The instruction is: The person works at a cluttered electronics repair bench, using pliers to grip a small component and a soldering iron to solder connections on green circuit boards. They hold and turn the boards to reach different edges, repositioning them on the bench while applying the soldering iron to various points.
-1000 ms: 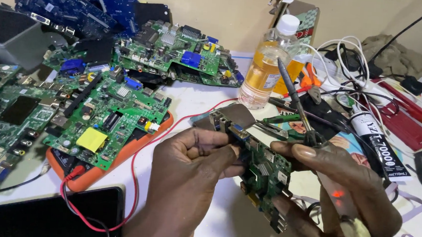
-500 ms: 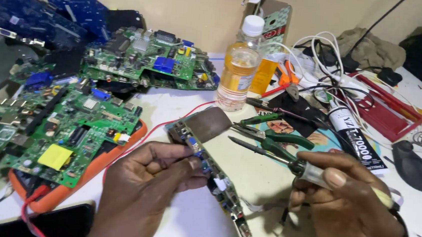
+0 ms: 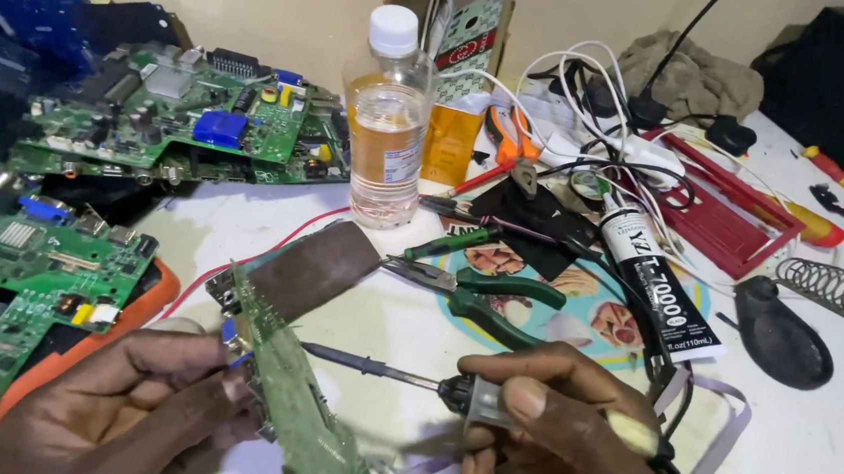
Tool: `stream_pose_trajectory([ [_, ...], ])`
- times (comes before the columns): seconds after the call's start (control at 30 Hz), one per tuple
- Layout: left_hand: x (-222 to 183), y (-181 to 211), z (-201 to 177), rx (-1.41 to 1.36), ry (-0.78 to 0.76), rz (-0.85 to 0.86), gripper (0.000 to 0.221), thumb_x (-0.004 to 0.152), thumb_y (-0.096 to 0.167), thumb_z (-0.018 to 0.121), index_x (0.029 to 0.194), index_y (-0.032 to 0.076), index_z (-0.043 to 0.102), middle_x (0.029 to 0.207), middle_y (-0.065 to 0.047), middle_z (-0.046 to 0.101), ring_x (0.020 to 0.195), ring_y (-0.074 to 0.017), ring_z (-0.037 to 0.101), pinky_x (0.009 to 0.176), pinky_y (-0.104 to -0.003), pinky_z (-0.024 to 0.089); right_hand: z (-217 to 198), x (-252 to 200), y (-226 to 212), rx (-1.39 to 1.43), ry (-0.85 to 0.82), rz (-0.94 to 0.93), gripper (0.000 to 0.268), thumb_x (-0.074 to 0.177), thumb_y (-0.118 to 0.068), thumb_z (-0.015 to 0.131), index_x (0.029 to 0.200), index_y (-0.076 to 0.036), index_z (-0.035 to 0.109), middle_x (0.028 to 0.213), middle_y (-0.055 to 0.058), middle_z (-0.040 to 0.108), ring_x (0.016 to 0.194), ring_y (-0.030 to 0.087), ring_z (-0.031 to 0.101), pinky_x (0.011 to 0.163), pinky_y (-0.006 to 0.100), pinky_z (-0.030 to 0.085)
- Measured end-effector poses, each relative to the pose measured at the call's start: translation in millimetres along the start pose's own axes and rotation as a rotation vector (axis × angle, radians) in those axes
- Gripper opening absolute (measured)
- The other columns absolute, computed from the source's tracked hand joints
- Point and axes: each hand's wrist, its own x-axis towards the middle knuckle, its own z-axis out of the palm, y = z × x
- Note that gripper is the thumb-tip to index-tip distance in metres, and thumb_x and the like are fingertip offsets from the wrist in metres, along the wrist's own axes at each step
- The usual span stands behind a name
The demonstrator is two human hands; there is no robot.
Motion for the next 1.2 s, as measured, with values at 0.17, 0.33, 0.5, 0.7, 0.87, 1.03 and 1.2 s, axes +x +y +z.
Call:
stream_pose_trajectory([
  [0.17, 18, -7, -21, 0.02, 0.009, 0.014, 0.025, 0.08, -0.027, 0.065, 0.104, -0.027, 0.067, 0.094, -0.046, 0.075, 0.076, -0.0527, 0.069, 0.074, -0.062, 0.063, 3, 7, -8, 0.016, 0.008, 0.053, 0.041, 0.087, -0.007, 0.058, 0.108, 0.024, 0.075, 0.072, 0.04, 0.056, 0.057, 0.053, 0.056, 0.048, 0.05, 0.039],
  [0.33, 29, -7, -36, 0.034, 0.019, 0.029, 0.025, 0.078, -0.027, 0.066, 0.103, -0.027, 0.067, 0.093, -0.047, 0.075, 0.075, -0.0533, 0.069, 0.072, -0.063, 0.063, 3, 16, -6, 0.027, 0.01, 0.104, 0.041, 0.088, -0.006, 0.056, 0.109, 0.024, 0.075, 0.073, 0.042, 0.056, 0.059, 0.055, 0.056, 0.051, 0.051, 0.039],
  [0.5, 34, -16, -46, 0.038, 0.014, 0.038, 0.025, 0.077, -0.027, 0.067, 0.103, -0.028, 0.067, 0.092, -0.048, 0.075, 0.074, -0.0538, 0.07, 0.071, -0.064, 0.063, -12, 22, 13, 0.03, 0.022, 0.142, 0.041, 0.09, -0.005, 0.055, 0.111, 0.025, 0.075, 0.075, 0.044, 0.056, 0.06, 0.056, 0.055, 0.053, 0.052, 0.039],
  [0.7, 35, -10, -47, 0.035, 0.001, 0.044, 0.026, 0.076, -0.027, 0.067, 0.102, -0.028, 0.068, 0.09, -0.05, 0.075, 0.073, -0.0544, 0.07, 0.07, -0.065, 0.064, -9, 21, 10, 0.025, 0.041, 0.179, 0.042, 0.091, -0.004, 0.054, 0.113, 0.025, 0.075, 0.078, 0.046, 0.056, 0.062, 0.058, 0.055, 0.055, 0.053, 0.039],
  [0.87, 19, -7, -22, 0.027, -0.002, 0.062, 0.027, 0.075, -0.027, 0.068, 0.101, -0.029, 0.068, 0.089, -0.051, 0.076, 0.072, -0.0549, 0.07, 0.069, -0.065, 0.064, -1, 16, 6, 0.021, 0.041, 0.209, 0.043, 0.092, -0.003, 0.053, 0.114, 0.026, 0.075, 0.08, 0.049, 0.057, 0.064, 0.06, 0.054, 0.057, 0.054, 0.039],
  [1.03, 6, -7, -7, 0.02, -0.012, 0.079, 0.027, 0.074, -0.027, 0.068, 0.101, -0.029, 0.068, 0.088, -0.052, 0.076, 0.071, -0.0555, 0.071, 0.067, -0.066, 0.065, 14, 8, -9, 0.019, 0.046, 0.234, 0.043, 0.093, -0.002, 0.052, 0.116, 0.027, 0.075, 0.081, 0.051, 0.057, 0.065, 0.061, 0.054, 0.06, 0.055, 0.039],
  [1.2, 5, -8, -11, 0.009, -0.012, 0.107, 0.028, 0.073, -0.027, 0.069, 0.1, -0.03, 0.069, 0.087, -0.053, 0.076, 0.071, -0.056, 0.071, 0.066, -0.067, 0.065, 10, 6, -11, 0.015, 0.035, 0.26, 0.044, 0.094, -0.001, 0.051, 0.117, 0.027, 0.075, 0.083, 0.053, 0.057, 0.067, 0.063, 0.053, 0.062, 0.056, 0.039],
])
